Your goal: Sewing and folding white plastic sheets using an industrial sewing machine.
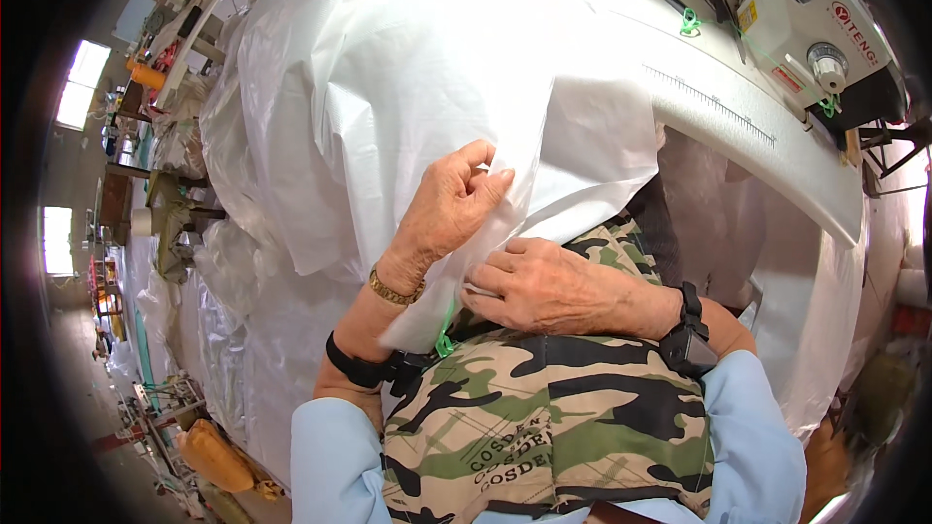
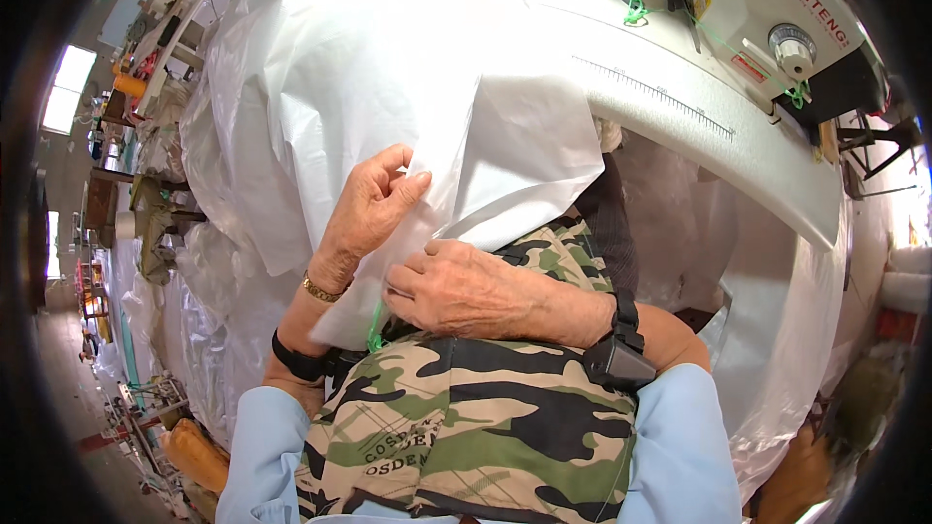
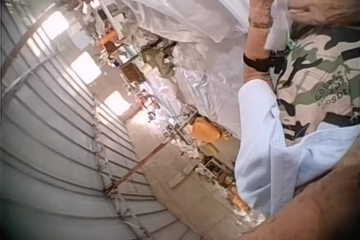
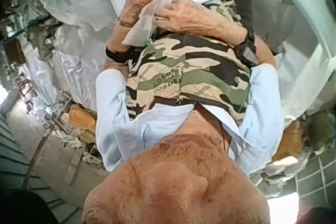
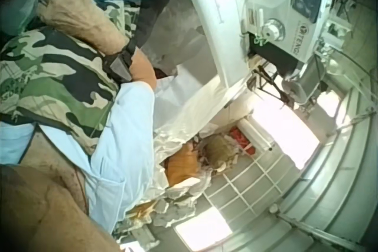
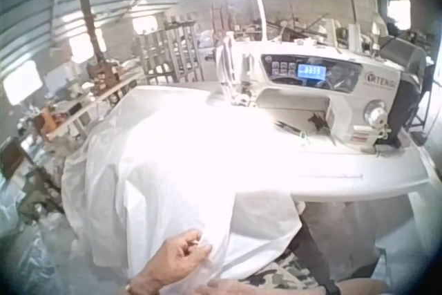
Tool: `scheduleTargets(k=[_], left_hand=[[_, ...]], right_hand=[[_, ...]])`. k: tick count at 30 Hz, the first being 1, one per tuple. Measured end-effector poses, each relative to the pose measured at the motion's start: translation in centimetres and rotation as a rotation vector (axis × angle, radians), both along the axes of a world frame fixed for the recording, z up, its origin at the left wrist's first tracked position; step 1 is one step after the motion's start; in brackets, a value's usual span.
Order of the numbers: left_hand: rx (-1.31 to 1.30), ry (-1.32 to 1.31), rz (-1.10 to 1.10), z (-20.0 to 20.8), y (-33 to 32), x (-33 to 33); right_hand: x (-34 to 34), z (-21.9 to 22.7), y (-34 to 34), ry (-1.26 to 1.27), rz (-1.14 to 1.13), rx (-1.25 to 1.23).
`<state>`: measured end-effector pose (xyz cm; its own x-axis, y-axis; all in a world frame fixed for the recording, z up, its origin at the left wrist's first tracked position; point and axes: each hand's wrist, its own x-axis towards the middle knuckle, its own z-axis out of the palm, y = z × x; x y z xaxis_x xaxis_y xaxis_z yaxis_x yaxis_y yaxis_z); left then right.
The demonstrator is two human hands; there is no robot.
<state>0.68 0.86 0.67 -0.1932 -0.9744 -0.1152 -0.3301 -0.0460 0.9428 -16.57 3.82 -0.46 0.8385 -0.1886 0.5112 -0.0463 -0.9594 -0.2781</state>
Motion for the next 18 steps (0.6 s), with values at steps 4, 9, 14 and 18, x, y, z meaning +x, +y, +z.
scheduleTargets(k=[4, 9, 14, 18], left_hand=[[-0.041, 0.112, 0.017, -1.6, 0.3, 0.9], [0.133, 0.418, 0.052, -0.2, 0.2, 0.8], [0.158, 0.510, 0.097, -1.0, 0.4, 1.0], [0.139, 0.563, 0.135, -1.7, 0.5, 1.5]], right_hand=[[-1.8, 0.7, -1.5, -0.262, -0.137, 0.139], [-1.9, -3.0, -4.3, -0.517, -0.612, 0.958], [-1.5, -5.2, -4.1, -0.349, -0.248, 1.713], [-0.9, -6.1, -3.4, -0.506, -0.243, 1.692]])
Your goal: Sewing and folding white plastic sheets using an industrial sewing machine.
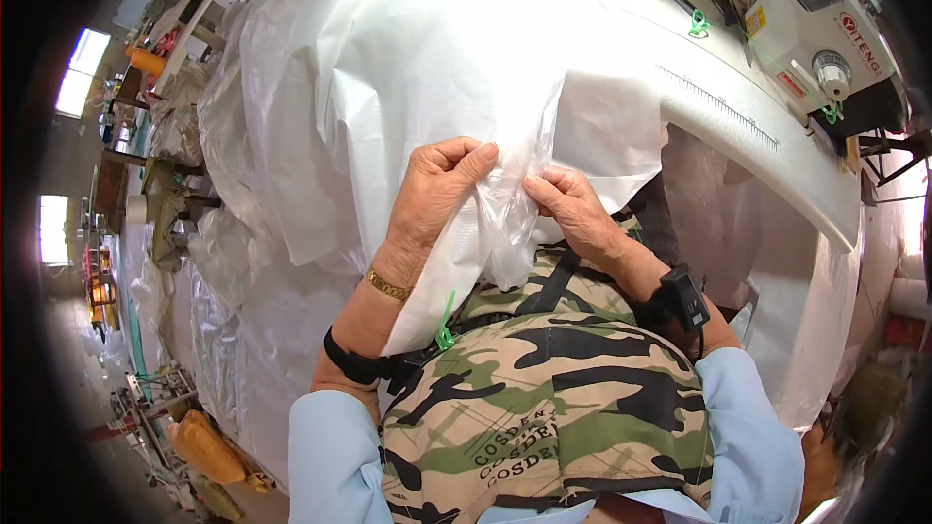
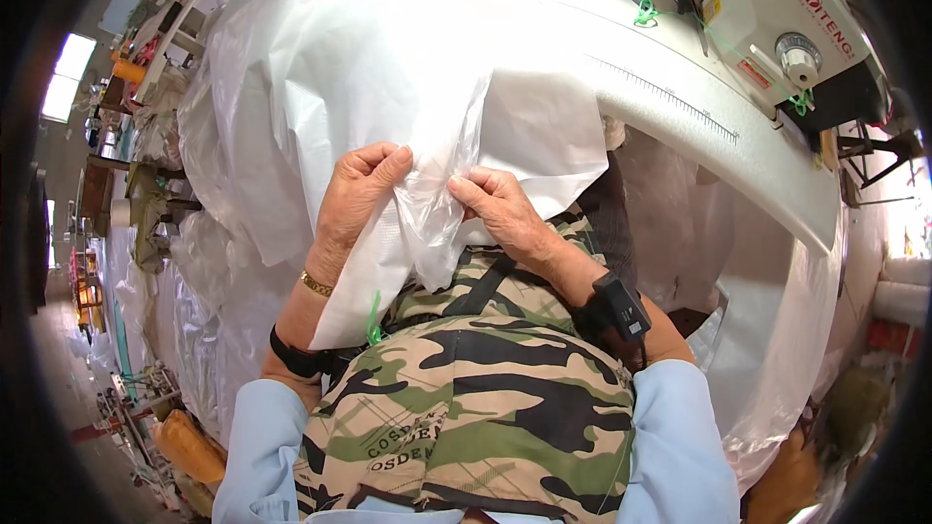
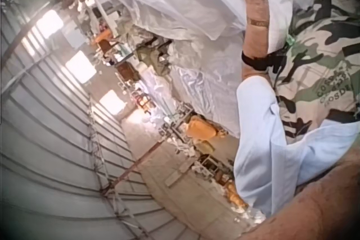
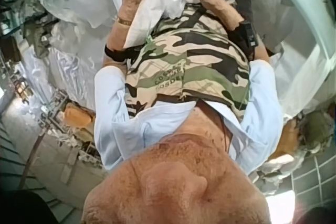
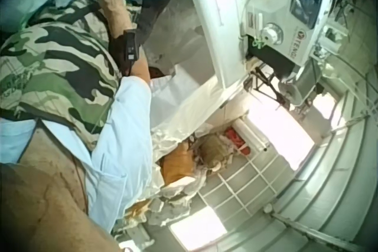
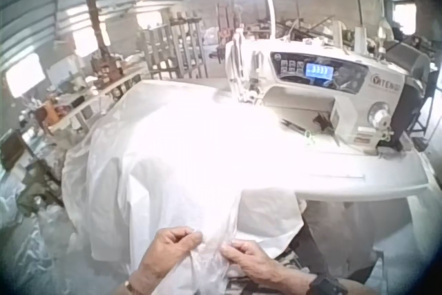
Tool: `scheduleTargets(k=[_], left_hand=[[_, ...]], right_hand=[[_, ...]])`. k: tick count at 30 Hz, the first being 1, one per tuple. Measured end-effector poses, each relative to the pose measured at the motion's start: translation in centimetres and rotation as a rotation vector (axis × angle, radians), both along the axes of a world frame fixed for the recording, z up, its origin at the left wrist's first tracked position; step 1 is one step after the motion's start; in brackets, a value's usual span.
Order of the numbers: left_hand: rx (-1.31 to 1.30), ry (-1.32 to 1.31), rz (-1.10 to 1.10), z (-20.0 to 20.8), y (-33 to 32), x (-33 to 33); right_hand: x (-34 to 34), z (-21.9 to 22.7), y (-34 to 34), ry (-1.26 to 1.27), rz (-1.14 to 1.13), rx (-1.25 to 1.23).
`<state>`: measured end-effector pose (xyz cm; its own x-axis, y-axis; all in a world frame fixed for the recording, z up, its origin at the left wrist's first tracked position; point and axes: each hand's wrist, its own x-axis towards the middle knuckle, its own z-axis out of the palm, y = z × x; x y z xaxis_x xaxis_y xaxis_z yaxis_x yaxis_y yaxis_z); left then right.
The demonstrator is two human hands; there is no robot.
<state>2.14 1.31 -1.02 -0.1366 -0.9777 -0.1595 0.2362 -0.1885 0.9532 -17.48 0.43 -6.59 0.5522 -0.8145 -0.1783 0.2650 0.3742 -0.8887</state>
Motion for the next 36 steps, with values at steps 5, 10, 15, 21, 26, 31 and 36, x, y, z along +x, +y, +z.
scheduleTargets(k=[5, 10, 15, 21, 26, 31, 36], left_hand=[[0.067, 0.128, 0.013, -0.1, 0.1, -0.1], [0.018, 0.097, 0.012, -0.3, 0.3, -0.3], [-0.069, -0.102, 0.041, 1.4, -0.5, 0.5], [-0.125, -0.196, 0.012, 2.6, -1.7, 4.4], [-0.243, -0.531, -0.047, 5.5, -3.3, 7.2], [-0.394, -0.784, -0.170, 9.3, -3.1, 5.1], [-0.460, -0.733, -0.314, 8.9, -3.1, 1.9]], right_hand=[[-0.1, -1.4, -0.6, 0.173, 0.039, 0.034], [1.4, 0.7, -1.9, 0.659, 0.100, -0.529], [0.3, 1.6, -0.5, 1.305, 0.240, -1.105], [-6.6, 0.1, 2.6, 1.509, 0.132, -1.066], [-9.7, 2.1, 4.4, 1.392, -0.124, -1.072], [-7.0, 8.2, 4.8, 0.728, -0.093, -1.479], [-3.2, 12.0, 3.6, 0.463, 0.172, -1.619]])
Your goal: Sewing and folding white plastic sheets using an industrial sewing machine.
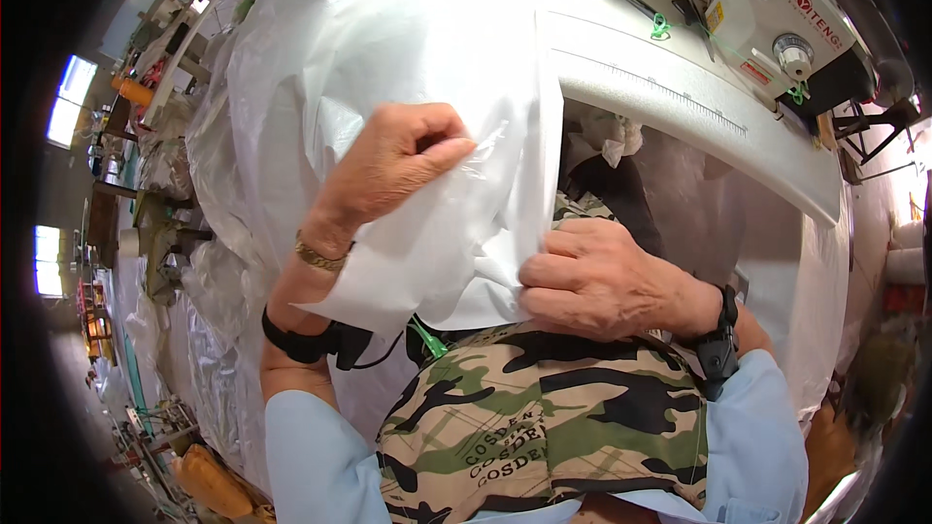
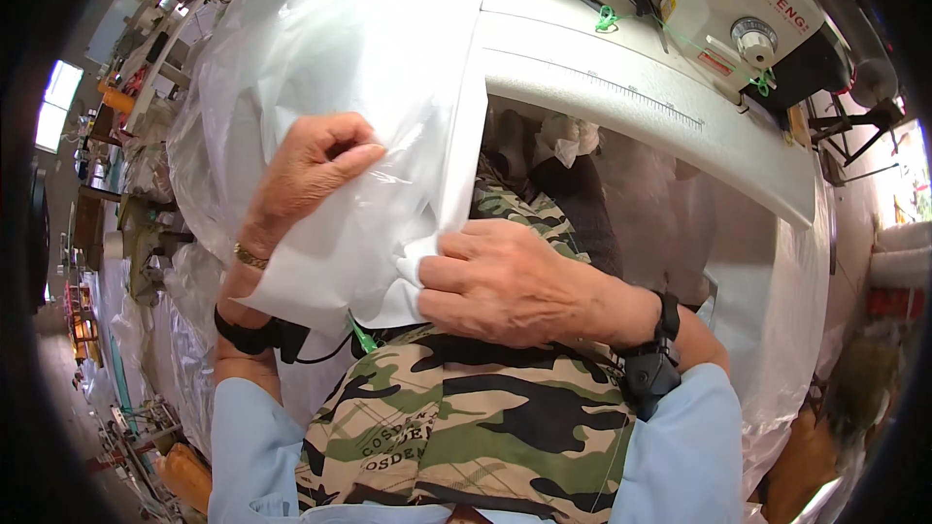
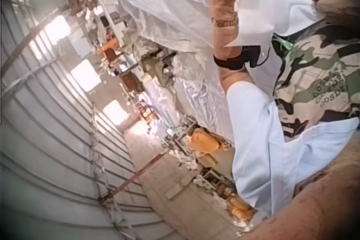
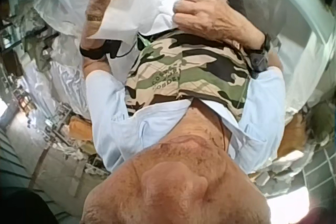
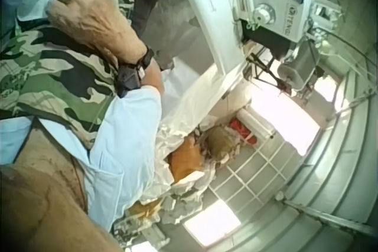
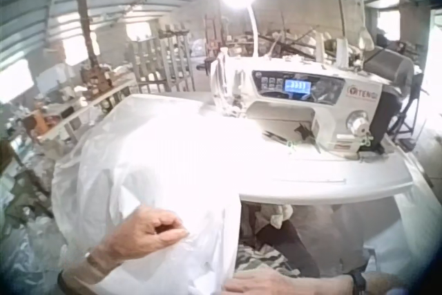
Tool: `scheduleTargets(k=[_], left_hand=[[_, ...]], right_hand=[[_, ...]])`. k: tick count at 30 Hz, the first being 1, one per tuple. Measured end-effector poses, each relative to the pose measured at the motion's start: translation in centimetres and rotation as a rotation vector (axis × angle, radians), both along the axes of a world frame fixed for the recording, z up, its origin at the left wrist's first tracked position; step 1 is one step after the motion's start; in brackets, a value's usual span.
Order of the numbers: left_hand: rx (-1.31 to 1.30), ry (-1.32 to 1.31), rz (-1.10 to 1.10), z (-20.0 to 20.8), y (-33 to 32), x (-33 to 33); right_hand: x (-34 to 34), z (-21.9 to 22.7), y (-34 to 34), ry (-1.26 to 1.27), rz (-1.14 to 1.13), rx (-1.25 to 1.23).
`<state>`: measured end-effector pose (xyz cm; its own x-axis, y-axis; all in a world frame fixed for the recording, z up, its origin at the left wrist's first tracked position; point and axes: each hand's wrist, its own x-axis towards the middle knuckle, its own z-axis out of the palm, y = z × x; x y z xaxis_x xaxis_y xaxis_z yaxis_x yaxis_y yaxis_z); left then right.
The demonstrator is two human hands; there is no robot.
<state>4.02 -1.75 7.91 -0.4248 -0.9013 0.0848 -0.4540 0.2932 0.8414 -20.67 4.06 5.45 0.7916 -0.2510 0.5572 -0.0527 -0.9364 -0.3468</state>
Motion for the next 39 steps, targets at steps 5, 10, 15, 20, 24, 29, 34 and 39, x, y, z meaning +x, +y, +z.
scheduleTargets(k=[5, 10, 15, 20, 24, 29, 34, 39], left_hand=[[0.134, 0.080, -0.011, -0.9, 0.7, -1.6], [0.193, 0.210, -0.005, -2.3, 1.0, -1.5], [0.219, 0.195, -0.011, -2.4, 1.2, -1.0], [0.233, 0.266, 0.042, -2.2, 1.2, -1.0], [0.241, 0.205, 0.059, -2.1, 0.9, -0.8], [0.084, 0.002, 0.112, -0.6, 0.4, 0.7], [-0.242, -0.376, 0.122, 5.3, -0.5, 1.8], [-0.487, -0.588, -0.105, 10.6, -2.5, -0.9]], right_hand=[[3.0, 1.6, -1.0, 0.086, 0.097, -0.055], [5.0, 0.5, -1.4, 0.088, 0.127, -0.038], [5.9, -0.4, -1.7, 0.091, 0.156, -0.024], [6.7, -1.0, -2.2, 0.024, 0.157, -0.112], [7.2, -1.4, -2.3, 0.037, 0.144, -0.203], [5.7, -2.5, -3.7, -0.339, 0.009, -0.078], [7.0, -11.7, -7.5, -0.592, -0.785, 0.435], [16.9, -10.9, -13.5, 0.232, -0.235, 0.582]])
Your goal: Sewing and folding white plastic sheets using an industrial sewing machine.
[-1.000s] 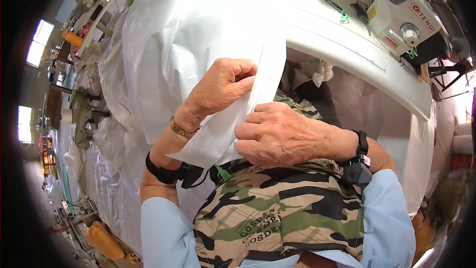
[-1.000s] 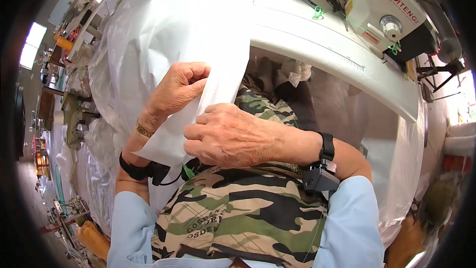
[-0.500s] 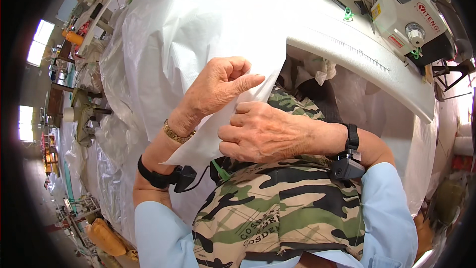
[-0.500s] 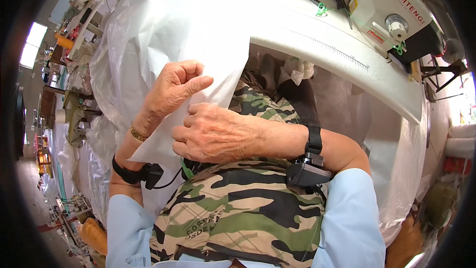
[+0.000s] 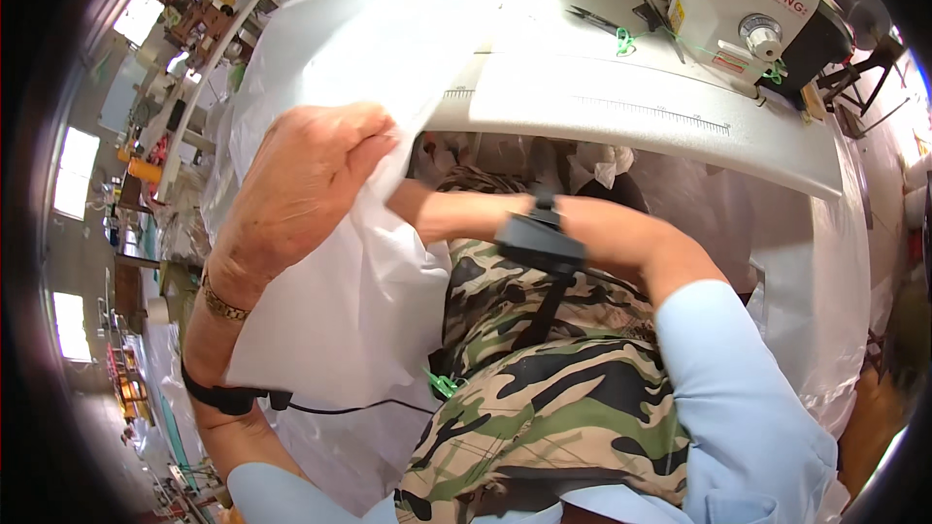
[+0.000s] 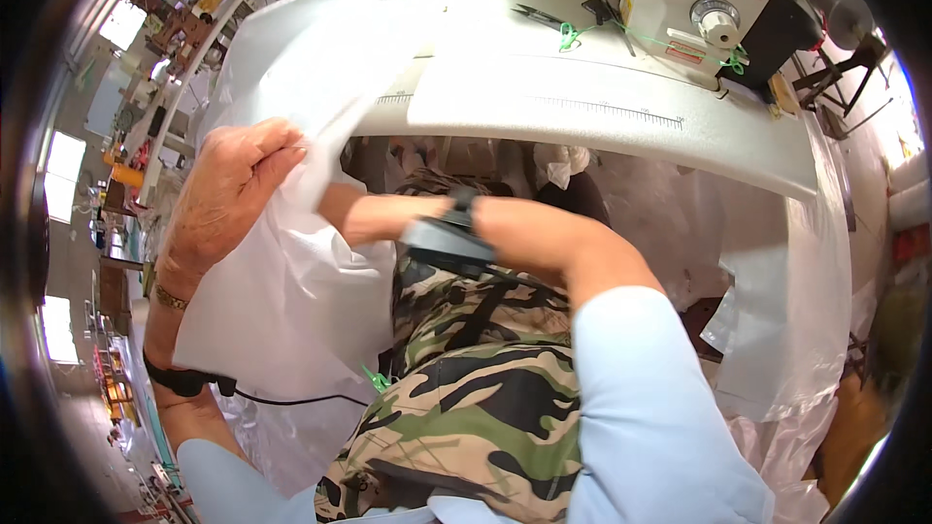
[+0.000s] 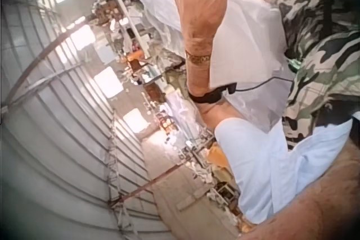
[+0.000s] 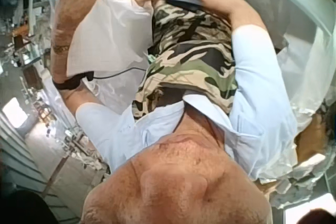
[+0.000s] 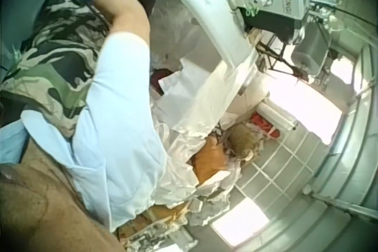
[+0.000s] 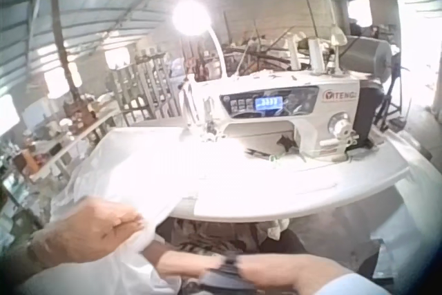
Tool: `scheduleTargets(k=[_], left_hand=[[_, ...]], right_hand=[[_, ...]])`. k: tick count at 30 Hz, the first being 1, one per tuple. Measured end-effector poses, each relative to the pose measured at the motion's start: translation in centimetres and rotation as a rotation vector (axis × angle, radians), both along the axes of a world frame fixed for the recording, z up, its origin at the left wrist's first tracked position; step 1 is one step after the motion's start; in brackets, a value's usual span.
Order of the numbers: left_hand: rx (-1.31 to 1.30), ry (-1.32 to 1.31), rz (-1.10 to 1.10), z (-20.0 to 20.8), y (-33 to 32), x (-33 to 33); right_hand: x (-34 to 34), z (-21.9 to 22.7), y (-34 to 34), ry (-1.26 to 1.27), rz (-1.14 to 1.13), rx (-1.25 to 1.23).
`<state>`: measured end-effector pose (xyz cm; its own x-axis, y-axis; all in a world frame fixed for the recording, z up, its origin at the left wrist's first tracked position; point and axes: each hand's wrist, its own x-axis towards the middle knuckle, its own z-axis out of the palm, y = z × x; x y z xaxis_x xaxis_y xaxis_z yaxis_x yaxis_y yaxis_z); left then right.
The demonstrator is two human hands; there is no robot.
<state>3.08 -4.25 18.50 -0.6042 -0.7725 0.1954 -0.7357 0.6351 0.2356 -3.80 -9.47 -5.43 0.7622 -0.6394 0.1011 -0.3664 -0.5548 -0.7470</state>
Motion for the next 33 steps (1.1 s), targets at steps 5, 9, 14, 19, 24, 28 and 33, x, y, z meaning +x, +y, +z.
scheduleTargets(k=[5, 9, 14, 19, 24, 28, 33], left_hand=[[-0.040, -0.409, -0.125, 1.1, 0.4, -1.7], [0.027, -0.376, -0.136, -5.2, 2.1, 0.4], [-0.127, -0.176, 0.122, -16.0, 4.3, 3.2], [-0.061, 0.063, 0.321, -20.4, 5.1, 2.5], [0.040, 0.520, 0.411, -19.7, 5.5, 1.7], [0.301, 0.851, 0.582, -19.9, 6.6, 1.2], [0.377, 1.020, 0.627, -18.9, 7.4, 0.3]], right_hand=[[4.5, 1.2, -3.3, 0.120, 0.308, -0.189], [3.4, -1.3, -0.5, 0.078, 0.403, -0.388], [-6.0, 1.5, 0.9, 0.258, 0.453, -0.093], [-12.0, 5.9, -5.2, -0.228, 0.108, -0.644], [-14.2, 6.7, -9.5, -0.066, 0.123, -0.593], [-14.5, 6.9, -10.1, 0.001, 0.122, -0.435], [-14.0, 7.5, -9.6, -0.018, 0.077, -0.341]])
